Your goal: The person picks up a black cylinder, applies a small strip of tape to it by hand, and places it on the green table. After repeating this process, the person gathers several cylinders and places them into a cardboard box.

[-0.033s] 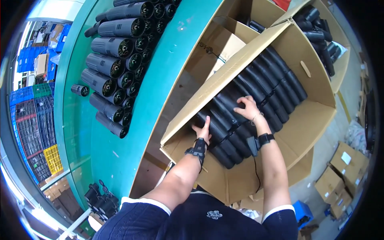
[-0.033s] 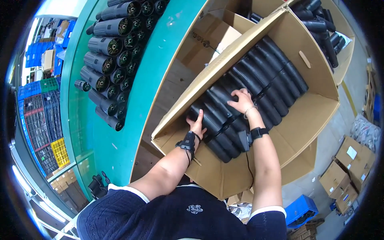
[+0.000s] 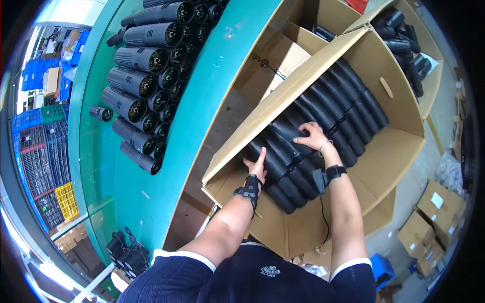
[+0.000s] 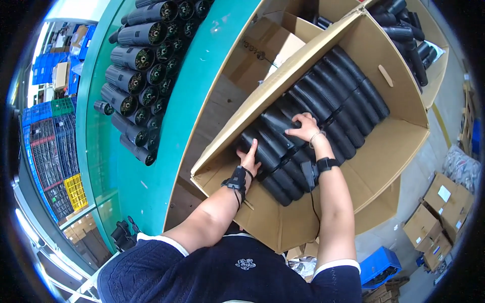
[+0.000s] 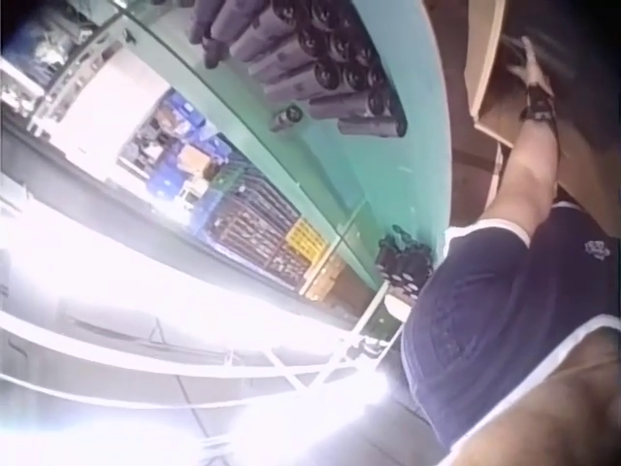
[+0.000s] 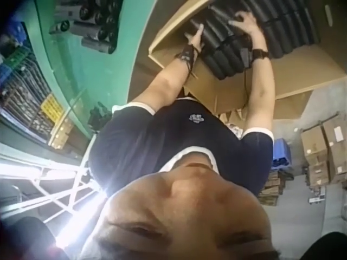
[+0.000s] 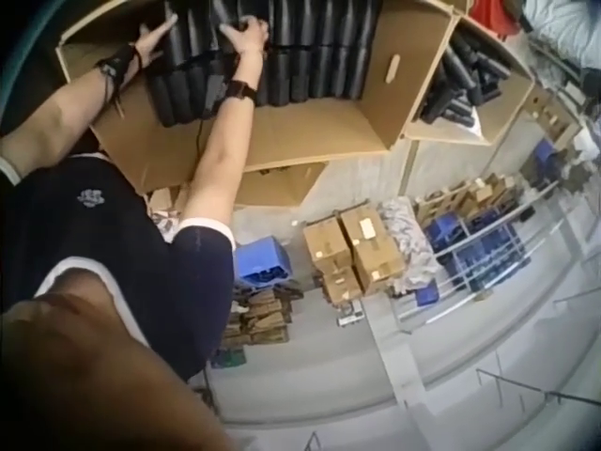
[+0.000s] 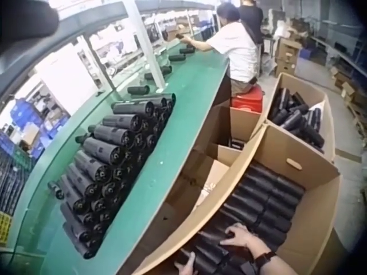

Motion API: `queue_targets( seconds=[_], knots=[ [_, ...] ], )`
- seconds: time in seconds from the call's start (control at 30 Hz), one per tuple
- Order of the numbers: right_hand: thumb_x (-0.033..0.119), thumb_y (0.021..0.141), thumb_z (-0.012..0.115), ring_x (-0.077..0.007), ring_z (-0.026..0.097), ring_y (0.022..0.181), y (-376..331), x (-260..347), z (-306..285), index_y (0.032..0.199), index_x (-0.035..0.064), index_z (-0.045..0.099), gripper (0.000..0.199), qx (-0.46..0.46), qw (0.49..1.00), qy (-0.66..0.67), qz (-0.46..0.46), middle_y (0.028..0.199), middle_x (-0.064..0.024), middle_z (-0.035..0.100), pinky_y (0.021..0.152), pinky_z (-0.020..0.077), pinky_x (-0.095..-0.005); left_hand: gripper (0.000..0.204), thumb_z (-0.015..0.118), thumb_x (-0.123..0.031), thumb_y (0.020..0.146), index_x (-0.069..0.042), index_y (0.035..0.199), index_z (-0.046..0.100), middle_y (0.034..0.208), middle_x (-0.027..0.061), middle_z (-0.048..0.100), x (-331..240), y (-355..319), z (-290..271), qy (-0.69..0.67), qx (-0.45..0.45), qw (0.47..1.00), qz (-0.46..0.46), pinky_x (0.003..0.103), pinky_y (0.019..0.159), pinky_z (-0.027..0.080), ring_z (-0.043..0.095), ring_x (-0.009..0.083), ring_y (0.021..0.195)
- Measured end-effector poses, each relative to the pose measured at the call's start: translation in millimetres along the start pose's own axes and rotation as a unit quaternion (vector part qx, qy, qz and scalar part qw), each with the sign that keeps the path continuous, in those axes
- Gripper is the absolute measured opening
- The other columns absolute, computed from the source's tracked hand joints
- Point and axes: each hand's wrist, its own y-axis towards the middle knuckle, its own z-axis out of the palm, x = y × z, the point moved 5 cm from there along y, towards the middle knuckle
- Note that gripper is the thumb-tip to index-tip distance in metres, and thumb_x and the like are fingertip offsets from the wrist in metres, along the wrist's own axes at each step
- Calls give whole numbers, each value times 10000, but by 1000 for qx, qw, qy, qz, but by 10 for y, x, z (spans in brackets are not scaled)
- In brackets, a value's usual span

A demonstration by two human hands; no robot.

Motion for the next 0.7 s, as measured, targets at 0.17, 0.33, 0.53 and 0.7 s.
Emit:
queue_targets(
  seconds=[0.17, 0.33, 0.53, 0.7],
  knots=[
    [493, 500, 880, -377, 311, 1377, 369, -232, 120, 1470, 29, 279, 1232, 73, 982, 152, 84, 1452, -276, 347, 1144, 261, -400, 984, 846, -403, 691, -152, 1462, 289, 1482, 89, 358, 45, 245, 42, -41, 155, 986, -46, 549, 1102, 241, 244, 242, 1402],
    [475, 473, 895, -357, 262, 1407, 271, -213, 118, 1458, -97, 175, 1348, 279, 943, 104, 146, 1483, -297, 279, 1163, 212, -347, 868, 803, -245, 775, -107, 1427, 246, 1362, 132, 465, -82, 75, 241, -106, 181, 978, 9, 481, 1026, 406, 476, 295, 1228],
    [286, 589, 866, -281, 136, 1450, 94, -435, 498, 1469, -103, 68, 1250, 258, 850, 439, 137, 1537, -261, 163, 1173, 88, -300, 490, 735, -183, 839, -70, 1256, 504, 1133, 104, 623, -74, 196, 273, -170, 298, 936, -73, 441, 947, 486, 603, 264, 1073],
    [175, 583, 862, -249, 220, 1418, -22, -187, 550, 1512, 41, 148, 1180, 273, 765, 578, 76, 1527, -136, 269, 1172, 111, -318, 478, 728, -245, 843, -52, 1236, 537, 1180, 120, 626, -99, 180, 189, -142, 355, 918, -104, 449, 1008, 441, 595, 281, 1094]
  ],
)
